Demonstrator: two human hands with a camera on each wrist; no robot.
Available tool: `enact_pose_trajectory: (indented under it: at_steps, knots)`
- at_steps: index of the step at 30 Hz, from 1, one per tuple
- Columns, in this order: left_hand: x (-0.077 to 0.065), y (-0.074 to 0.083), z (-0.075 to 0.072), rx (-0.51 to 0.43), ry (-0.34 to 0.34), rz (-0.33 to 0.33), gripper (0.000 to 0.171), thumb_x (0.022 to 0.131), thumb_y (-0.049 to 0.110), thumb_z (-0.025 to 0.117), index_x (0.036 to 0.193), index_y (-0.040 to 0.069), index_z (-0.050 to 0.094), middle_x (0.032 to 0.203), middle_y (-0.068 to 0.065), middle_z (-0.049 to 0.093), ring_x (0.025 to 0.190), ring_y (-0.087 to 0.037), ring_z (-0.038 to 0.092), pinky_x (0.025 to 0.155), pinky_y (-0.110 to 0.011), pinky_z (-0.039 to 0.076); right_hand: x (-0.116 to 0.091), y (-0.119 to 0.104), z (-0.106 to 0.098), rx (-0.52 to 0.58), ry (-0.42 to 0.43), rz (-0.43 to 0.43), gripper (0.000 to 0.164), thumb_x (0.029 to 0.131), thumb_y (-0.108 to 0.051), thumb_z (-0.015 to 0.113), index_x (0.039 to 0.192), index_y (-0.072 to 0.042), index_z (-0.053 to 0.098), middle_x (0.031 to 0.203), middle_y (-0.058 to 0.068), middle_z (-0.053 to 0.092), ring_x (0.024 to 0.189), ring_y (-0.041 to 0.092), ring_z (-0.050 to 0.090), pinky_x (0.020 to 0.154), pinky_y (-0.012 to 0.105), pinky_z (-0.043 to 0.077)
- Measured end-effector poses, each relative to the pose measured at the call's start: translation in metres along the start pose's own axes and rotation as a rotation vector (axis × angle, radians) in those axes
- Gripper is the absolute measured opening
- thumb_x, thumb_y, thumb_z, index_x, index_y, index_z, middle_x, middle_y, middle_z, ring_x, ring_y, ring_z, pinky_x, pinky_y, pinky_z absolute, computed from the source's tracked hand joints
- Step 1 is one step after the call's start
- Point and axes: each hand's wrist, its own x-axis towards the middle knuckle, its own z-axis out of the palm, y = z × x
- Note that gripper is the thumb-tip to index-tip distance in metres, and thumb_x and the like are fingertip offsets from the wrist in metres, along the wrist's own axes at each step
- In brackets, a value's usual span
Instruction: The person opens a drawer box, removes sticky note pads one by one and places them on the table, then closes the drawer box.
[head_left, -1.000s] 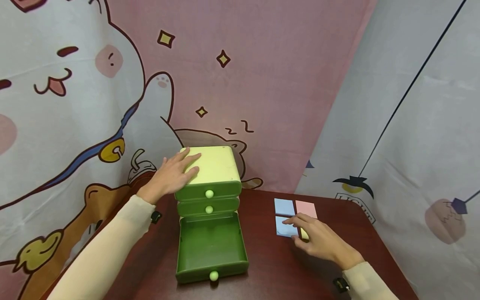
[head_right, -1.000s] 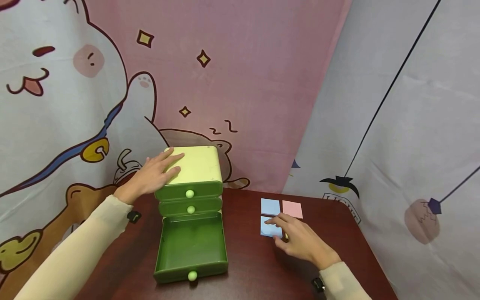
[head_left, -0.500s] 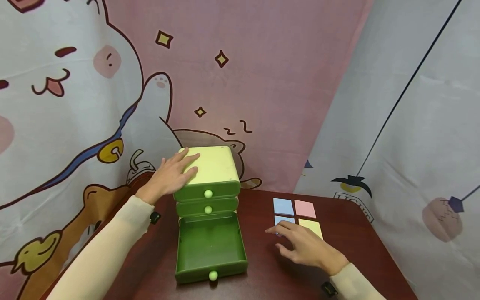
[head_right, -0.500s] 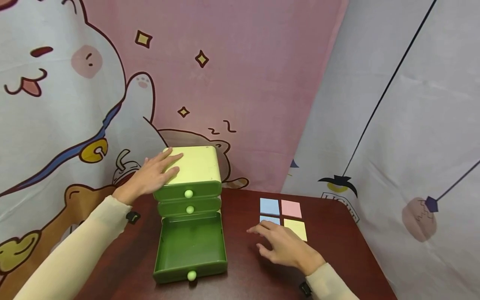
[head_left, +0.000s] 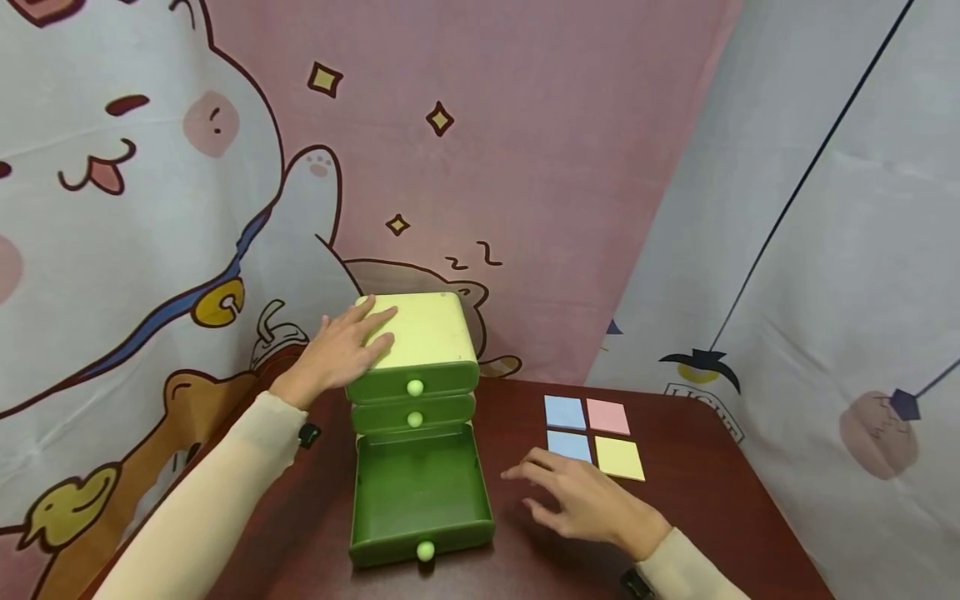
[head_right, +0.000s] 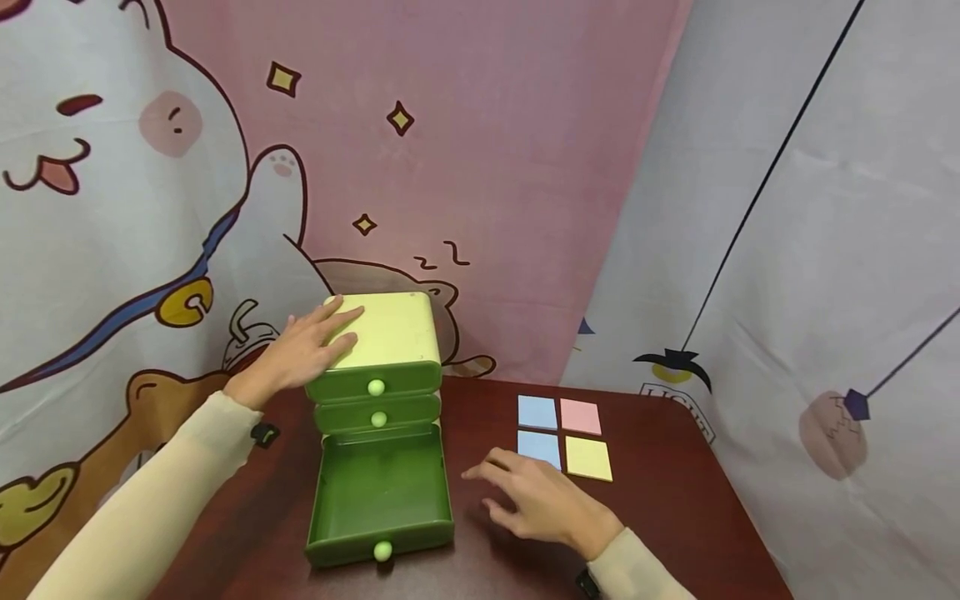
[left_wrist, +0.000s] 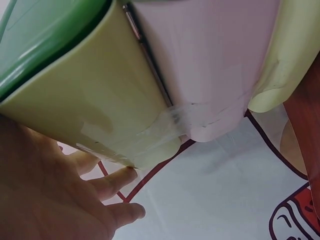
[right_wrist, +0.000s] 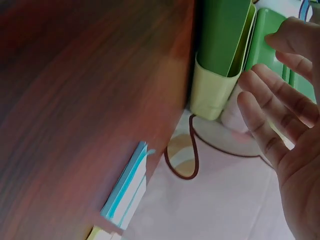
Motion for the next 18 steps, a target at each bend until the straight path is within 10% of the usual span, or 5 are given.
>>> enact_pose_trajectory:
  at_steps: [18]
  knots:
    - [-0.003, 0.001, 0.001, -0.031, 0.011, 0.007, 0.066, 0.126, 0.057, 0.037, 0.185, 0.028, 0.037, 0.197, -0.021, 0.016, 0.179, -0.058, 0.019, 0.138, -0.091, 0.004, 0.045, -0.034, 0.022, -0.134, 0.104, -0.310, 0.047, 0.092, -0.018, 0.094, 0.137, -0.023, 0.080, 0.131, -0.006, 0.074, 0.102, 0.007, 0.070, 0.088, 0.021, 0.058]
